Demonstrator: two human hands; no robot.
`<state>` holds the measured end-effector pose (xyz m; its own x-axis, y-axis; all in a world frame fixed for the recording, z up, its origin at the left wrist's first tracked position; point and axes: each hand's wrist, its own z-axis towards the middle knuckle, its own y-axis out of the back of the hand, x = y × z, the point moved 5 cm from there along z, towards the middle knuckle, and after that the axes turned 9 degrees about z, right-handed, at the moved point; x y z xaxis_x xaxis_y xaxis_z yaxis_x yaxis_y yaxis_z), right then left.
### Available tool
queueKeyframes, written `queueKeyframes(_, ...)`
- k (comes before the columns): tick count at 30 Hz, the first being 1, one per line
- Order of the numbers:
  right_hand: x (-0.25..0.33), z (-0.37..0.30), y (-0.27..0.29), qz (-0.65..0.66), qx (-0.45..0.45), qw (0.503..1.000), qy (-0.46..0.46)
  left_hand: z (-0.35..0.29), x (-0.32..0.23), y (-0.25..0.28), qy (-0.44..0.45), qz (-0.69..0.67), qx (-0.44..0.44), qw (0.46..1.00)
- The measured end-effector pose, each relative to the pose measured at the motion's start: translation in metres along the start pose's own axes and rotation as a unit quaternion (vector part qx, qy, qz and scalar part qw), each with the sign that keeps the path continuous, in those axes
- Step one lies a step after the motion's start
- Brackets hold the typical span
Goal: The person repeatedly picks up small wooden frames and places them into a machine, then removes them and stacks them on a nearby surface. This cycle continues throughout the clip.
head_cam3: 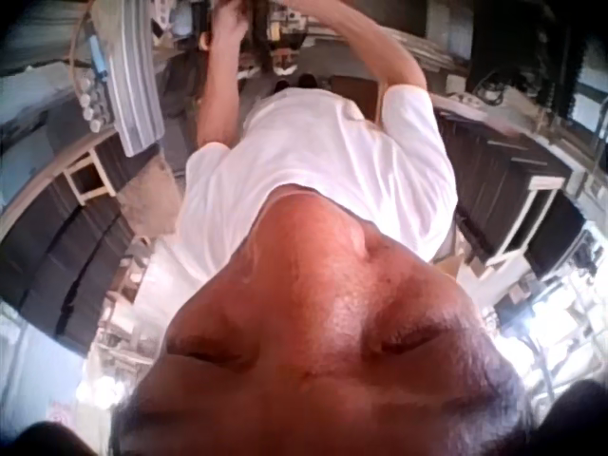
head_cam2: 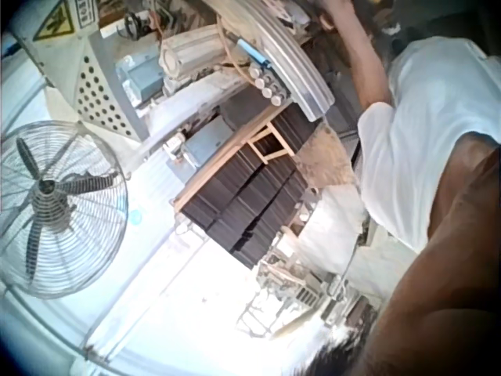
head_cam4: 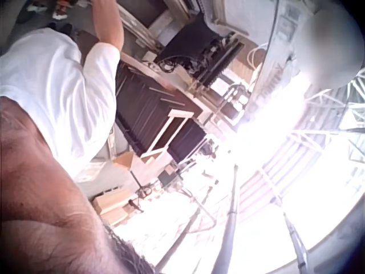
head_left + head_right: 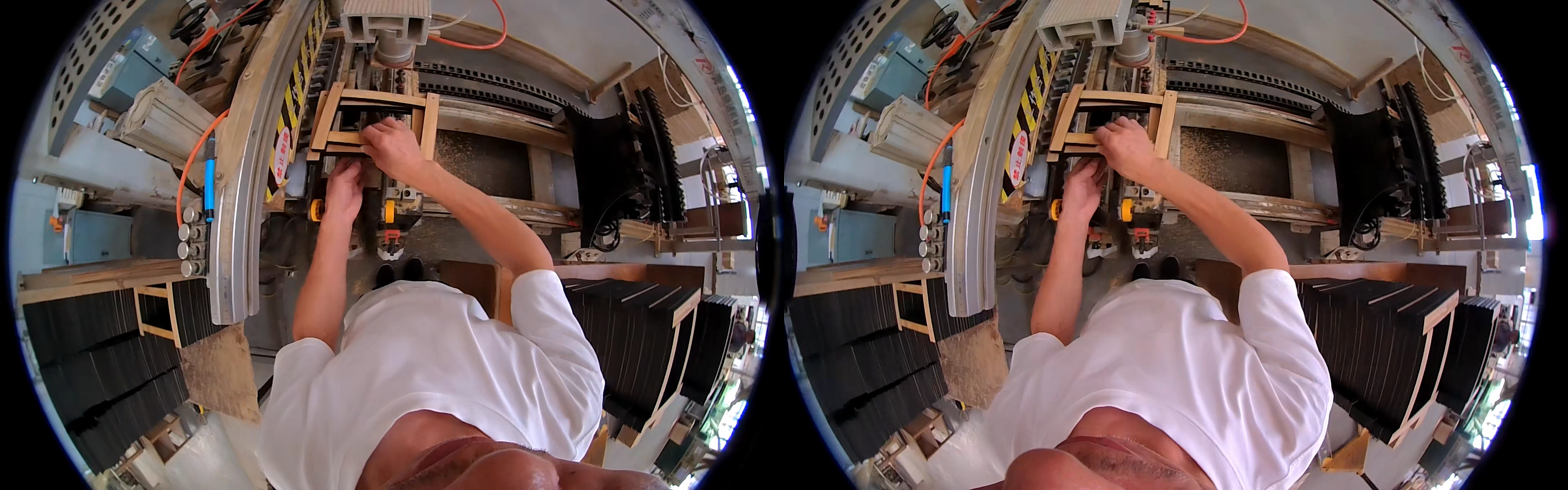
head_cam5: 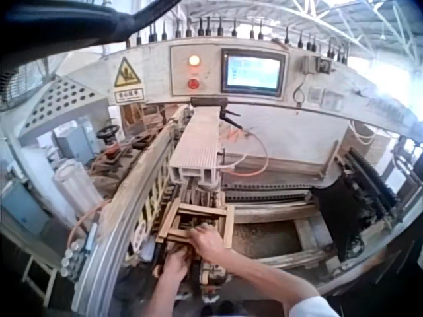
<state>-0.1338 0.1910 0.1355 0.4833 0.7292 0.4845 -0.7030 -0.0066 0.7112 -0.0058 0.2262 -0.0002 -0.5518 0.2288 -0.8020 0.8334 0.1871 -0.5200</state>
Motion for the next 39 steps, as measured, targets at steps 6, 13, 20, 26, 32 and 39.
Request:
queueKeyframes(6, -0.018, -0.005, -0.020, -0.028, 0.101, 0.994, -0.024, 0.007, 0.001, -0.004, -0.034, -0.096, 0.070, 0.992)
queueKeyframes(13, -0.036, 0.016, -0.012, -0.005, 0.088, 0.996, -0.022, -0.015, 0.004, -0.004, -0.056, -0.094, -0.060, 0.992)
queueKeyframes(20, -0.066, 0.056, -0.054, -0.041, 0.109, 0.993, 0.014, -0.138, -0.004, 0.011, -0.059, -0.061, -0.086, 0.993)
queueKeyframes(26, -0.082, 0.080, -0.076, -0.137, 0.124, 0.983, -0.001, -0.222, -0.004, 0.042, -0.071, -0.025, -0.089, 0.993)
queueKeyframes(32, -0.071, 0.113, -0.083, -0.282, 0.181, 0.942, -0.014, -0.266, -0.011, 0.078, -0.064, 0.045, -0.081, 0.994)
queueKeyframes(39, -0.089, 0.155, -0.090, -0.386, 0.225, 0.894, -0.044, -0.292, -0.007, 0.140, -0.037, 0.032, -0.134, 0.990)
